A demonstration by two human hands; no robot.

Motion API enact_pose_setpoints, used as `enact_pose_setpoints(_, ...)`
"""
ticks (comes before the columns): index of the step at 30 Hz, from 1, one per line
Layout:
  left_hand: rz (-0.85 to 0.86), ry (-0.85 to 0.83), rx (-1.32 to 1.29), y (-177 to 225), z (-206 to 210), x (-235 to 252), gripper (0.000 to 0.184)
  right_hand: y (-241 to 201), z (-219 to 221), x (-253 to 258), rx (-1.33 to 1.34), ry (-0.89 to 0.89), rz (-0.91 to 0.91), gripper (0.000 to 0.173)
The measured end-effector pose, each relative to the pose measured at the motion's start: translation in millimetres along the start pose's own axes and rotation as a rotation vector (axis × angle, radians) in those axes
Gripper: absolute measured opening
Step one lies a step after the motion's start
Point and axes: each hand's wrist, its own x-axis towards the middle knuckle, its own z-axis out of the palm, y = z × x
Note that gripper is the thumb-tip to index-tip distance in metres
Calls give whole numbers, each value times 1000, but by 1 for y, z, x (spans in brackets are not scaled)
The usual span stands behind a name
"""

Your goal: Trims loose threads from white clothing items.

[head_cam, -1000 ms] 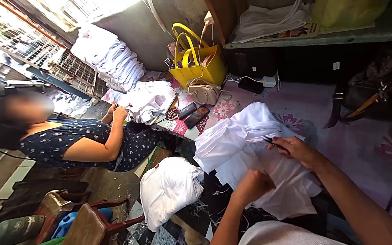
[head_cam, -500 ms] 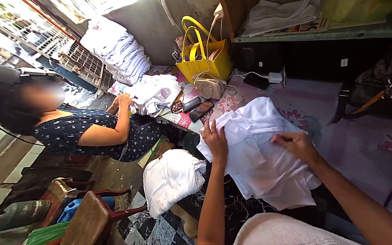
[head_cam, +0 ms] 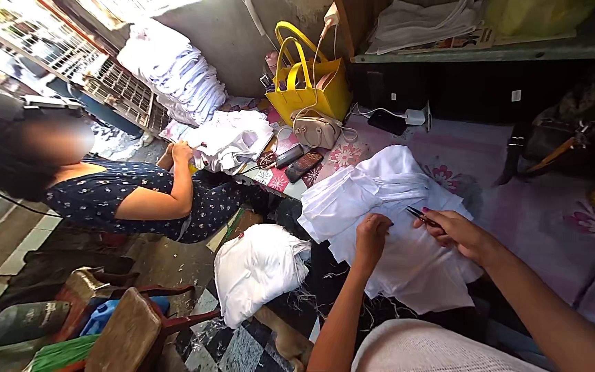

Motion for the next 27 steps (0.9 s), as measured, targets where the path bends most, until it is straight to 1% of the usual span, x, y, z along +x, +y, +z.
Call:
enact_pose_setpoints(3,-22,50,-169,-2,0,-15,9,-1,8,12,-45,-47,70,43)
enact_pose_setpoints(6,2,94,-205,-3,1,-16,8,-4,17,23,-72,-78,82,43)
enact_pose_setpoints(13,26,91,-230,-2,2,-13,8,-8,24,43,-70,-5,79,41)
enact_pose_setpoints(19,22,98,-259,-7,5,-17,8,-5,28,44,-62,54,49,38)
enact_pose_setpoints(20,23,72,-250,-7,4,-19,8,-4,28,43,-55,61,45,38)
enact_pose_setpoints(21,18,8,-218,-6,0,-21,9,-4,27,42,-47,63,39,38)
enact_pose_setpoints(22,-9,-118,-149,0,-8,-25,9,-3,26,40,-36,64,26,38)
enact_pose_setpoints(24,-126,-524,77,22,-31,-34,14,-2,22,30,-23,63,-38,39)
enact_pose_setpoints(25,-187,-678,185,33,-40,-40,21,0,21,23,-33,66,-88,41)
enact_pose_setpoints(26,-215,-695,262,39,-45,-48,26,4,21,16,-73,65,-151,42)
enact_pose_setpoints(27,-195,-562,325,40,-46,-58,30,9,21,9,-147,61,-229,40)
